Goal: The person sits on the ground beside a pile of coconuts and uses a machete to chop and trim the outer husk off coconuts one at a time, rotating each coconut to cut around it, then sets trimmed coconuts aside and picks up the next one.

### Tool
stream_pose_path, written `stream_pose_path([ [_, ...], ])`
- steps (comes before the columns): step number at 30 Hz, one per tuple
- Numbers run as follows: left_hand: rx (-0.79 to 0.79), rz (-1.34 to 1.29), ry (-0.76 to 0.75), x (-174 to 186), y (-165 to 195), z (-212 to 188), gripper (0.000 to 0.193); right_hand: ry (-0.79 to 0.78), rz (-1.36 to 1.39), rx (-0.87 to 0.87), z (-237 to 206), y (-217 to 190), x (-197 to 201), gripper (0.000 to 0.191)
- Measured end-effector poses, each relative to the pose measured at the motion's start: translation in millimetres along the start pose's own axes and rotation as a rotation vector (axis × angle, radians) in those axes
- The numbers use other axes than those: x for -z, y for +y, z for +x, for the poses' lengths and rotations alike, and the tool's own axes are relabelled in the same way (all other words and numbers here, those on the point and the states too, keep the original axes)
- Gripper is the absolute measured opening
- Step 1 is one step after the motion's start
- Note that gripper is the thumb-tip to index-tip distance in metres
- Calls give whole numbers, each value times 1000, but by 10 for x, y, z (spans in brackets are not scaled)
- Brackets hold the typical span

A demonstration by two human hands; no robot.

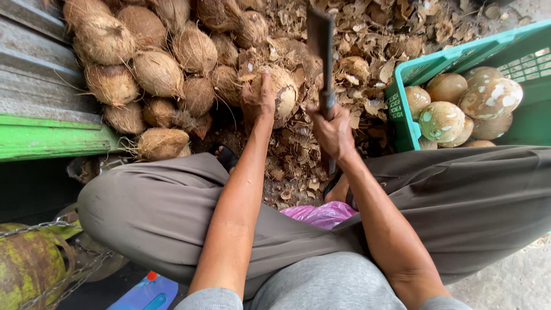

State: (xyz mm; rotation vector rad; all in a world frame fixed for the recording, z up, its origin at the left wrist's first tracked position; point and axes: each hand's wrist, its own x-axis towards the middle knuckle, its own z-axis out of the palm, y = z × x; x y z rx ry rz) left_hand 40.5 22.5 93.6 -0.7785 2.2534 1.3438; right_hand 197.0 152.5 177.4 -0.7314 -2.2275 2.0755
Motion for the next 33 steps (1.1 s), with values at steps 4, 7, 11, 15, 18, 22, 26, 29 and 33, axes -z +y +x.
stream_pose_path([
  [4, -123, -59, 56, -12, -40, 4, 96, -86, -196, -231, -94, -40, -91, 30],
  [7, -39, -27, 9, 70, -51, -111, 96, -51, -129, -104, -132, -10, -45, 21],
  [11, -9, 15, -15, 185, 69, -307, 96, 20, -54, 197, -106, 97, -35, 45],
  [15, -54, 13, 8, 259, 119, -434, 95, -9, -179, -62, -122, 139, -125, 21],
  [18, -23, -63, -3, 175, -12, -335, 95, -51, -475, -96, -195, 122, -149, 29],
  [22, -228, -428, 206, -219, -242, 65, 97, -11, -457, 72, -156, 168, -161, 44],
  [26, -266, -303, 269, -545, -191, 378, 100, -22, -566, -280, 234, 320, -136, 30],
  [29, -306, -327, 181, -525, -188, 394, 90, -99, -406, -293, 357, 433, -65, 26],
  [33, -275, -249, 129, -364, -225, 349, 78, -49, -383, -308, 296, 443, -44, 35],
])
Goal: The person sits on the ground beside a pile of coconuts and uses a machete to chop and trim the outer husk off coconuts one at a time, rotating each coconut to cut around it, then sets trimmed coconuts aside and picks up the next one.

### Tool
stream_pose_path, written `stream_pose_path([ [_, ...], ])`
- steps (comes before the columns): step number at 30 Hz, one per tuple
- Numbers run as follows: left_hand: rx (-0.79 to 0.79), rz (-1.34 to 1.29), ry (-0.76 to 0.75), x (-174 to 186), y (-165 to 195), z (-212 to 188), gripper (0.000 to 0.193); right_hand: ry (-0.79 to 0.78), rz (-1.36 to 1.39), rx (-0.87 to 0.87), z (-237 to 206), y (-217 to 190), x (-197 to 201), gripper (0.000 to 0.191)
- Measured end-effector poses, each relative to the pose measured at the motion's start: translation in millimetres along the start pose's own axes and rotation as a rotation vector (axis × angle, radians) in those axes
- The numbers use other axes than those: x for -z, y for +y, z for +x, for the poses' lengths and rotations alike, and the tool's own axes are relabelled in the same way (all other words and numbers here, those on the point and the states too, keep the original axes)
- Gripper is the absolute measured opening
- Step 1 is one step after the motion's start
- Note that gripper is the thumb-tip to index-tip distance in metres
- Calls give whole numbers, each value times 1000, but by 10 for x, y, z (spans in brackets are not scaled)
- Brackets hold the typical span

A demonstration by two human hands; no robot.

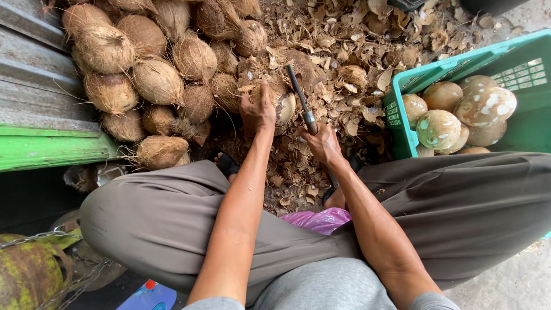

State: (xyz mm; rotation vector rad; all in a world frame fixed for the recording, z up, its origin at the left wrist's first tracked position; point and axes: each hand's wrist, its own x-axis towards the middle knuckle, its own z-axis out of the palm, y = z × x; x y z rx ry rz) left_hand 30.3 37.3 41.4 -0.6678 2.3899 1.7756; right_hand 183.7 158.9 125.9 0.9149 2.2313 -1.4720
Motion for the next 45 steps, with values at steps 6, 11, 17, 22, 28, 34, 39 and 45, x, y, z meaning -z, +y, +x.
stream_pose_path([
  [6, -28, 36, -25, -29, -108, 183, 62, 51, 82, 109, 9, -77, 154, 35],
  [11, 14, 142, -70, 80, -2, 235, 51, 95, 69, 279, -49, -9, 149, 47],
  [17, 103, 281, -97, 250, 451, 95, 45, -52, 92, 49, -153, -117, 21, 50],
  [22, 176, 176, -90, 322, 293, 44, 40, 63, 409, 397, -217, -182, 128, 42],
  [28, -11, -514, -241, 12, 90, 482, 33, -22, 225, 133, -256, -314, -35, 28],
  [34, -220, -569, -326, -138, 71, 551, 34, 78, 134, 354, -315, -236, -36, 45],
  [39, 65, 171, -17, 169, 405, 85, 37, 52, 145, 298, -193, -180, -86, 48],
  [45, 208, 166, -16, 360, 772, -279, 43, 90, -16, 329, -144, -108, -81, 48],
])
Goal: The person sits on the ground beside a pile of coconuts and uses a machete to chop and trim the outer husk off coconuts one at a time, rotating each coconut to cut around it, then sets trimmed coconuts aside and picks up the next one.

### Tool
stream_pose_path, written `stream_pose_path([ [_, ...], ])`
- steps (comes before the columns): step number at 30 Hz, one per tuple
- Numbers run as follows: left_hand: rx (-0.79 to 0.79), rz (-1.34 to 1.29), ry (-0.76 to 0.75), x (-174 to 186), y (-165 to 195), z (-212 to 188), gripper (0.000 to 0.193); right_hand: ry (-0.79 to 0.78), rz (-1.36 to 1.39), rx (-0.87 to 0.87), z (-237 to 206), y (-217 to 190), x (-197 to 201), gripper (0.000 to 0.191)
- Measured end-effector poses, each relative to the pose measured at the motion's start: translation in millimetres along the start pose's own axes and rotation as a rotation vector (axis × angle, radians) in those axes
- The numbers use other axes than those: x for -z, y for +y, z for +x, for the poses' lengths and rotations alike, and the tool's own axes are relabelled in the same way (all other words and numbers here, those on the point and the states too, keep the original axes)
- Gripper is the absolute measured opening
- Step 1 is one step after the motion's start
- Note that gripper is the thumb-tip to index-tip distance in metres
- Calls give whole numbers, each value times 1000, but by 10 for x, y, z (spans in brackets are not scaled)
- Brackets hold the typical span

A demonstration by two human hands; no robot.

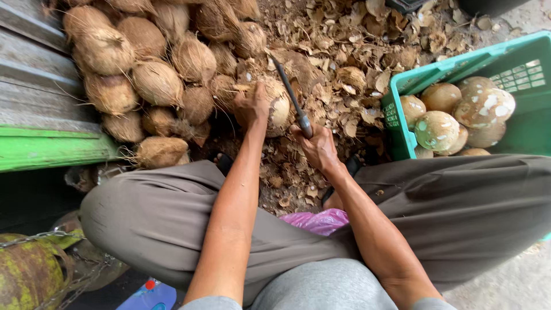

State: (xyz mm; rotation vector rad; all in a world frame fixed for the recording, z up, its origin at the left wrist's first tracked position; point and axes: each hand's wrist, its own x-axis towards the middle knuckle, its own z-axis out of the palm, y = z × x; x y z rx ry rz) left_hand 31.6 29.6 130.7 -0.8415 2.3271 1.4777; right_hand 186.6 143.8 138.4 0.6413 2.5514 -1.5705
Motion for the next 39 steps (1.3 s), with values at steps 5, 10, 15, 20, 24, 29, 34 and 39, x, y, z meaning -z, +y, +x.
stream_pose_path([
  [5, -33, 139, 16, -16, -74, 156, 51, -30, 49, -122, 61, 121, -20, 45],
  [10, 45, 91, 9, -73, 131, 195, 53, -92, -44, -287, 162, 238, 2, 39],
  [15, 57, 164, -26, 30, 96, 76, 58, -94, 160, -332, 127, 286, -8, 29],
  [20, -47, 268, -52, 74, 34, 128, 62, -59, 40, -210, 123, 247, 73, 38],
  [24, -149, 432, -59, -9, -43, 256, 66, -58, 46, -219, 95, 222, 150, 37],
  [29, -406, 497, -2, -183, -319, 483, 80, -61, 25, -246, 99, 224, 249, 34],
  [34, -415, -13, -268, -262, -564, 639, 87, -58, 72, -240, 54, 151, 297, 35],
  [39, -296, -202, -251, -166, -660, 641, 133, -41, 111, -187, -16, 84, 328, 30],
])
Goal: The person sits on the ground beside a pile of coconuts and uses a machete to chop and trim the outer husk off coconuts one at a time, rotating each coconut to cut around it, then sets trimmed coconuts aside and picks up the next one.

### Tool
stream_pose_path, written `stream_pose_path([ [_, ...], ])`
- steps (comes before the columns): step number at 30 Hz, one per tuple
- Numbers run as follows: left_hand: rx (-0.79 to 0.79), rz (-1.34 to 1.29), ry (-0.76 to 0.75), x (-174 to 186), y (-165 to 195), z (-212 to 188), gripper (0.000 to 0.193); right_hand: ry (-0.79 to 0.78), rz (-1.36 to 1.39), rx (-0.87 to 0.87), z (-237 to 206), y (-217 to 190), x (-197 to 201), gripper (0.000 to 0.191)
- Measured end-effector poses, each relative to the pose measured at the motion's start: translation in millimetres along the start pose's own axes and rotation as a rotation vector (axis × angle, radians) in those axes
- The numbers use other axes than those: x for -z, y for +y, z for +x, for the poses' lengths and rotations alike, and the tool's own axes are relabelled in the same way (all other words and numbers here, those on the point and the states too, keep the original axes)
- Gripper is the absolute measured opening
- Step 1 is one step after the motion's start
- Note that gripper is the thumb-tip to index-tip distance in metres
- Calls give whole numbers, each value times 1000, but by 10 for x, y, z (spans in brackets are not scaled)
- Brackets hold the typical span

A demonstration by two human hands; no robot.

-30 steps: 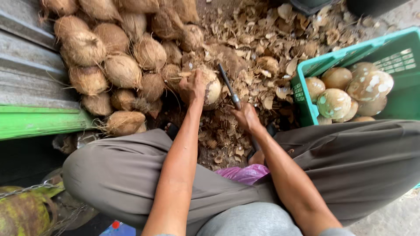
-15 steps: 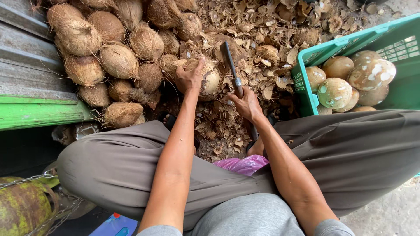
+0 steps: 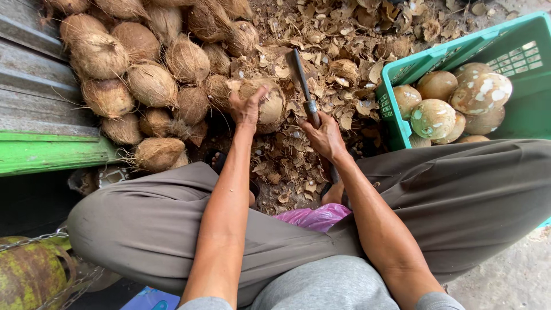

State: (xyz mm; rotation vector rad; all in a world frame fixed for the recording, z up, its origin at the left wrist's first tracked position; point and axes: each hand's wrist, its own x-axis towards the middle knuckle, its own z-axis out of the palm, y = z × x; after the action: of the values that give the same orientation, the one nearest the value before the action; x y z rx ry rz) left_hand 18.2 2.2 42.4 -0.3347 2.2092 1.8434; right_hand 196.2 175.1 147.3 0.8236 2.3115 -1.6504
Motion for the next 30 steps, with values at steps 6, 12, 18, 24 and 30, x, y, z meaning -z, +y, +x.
stream_pose_path([
  [6, 108, 241, 144, -145, 191, -94, 110, -49, 44, -44, -80, -152, -143, 33],
  [12, 47, 14, 189, -258, 81, -54, 75, -19, 131, -34, -158, -352, -70, 28],
  [18, 12, 195, 91, -311, -147, 23, 32, 55, 250, 22, -59, -267, -194, 35],
  [24, -56, 54, 271, -395, -86, -66, 38, 9, 26, -8, -51, -183, -298, 37],
  [30, -2, 172, 269, -335, -44, -51, 51, 41, 36, -4, 32, 20, -353, 34],
])
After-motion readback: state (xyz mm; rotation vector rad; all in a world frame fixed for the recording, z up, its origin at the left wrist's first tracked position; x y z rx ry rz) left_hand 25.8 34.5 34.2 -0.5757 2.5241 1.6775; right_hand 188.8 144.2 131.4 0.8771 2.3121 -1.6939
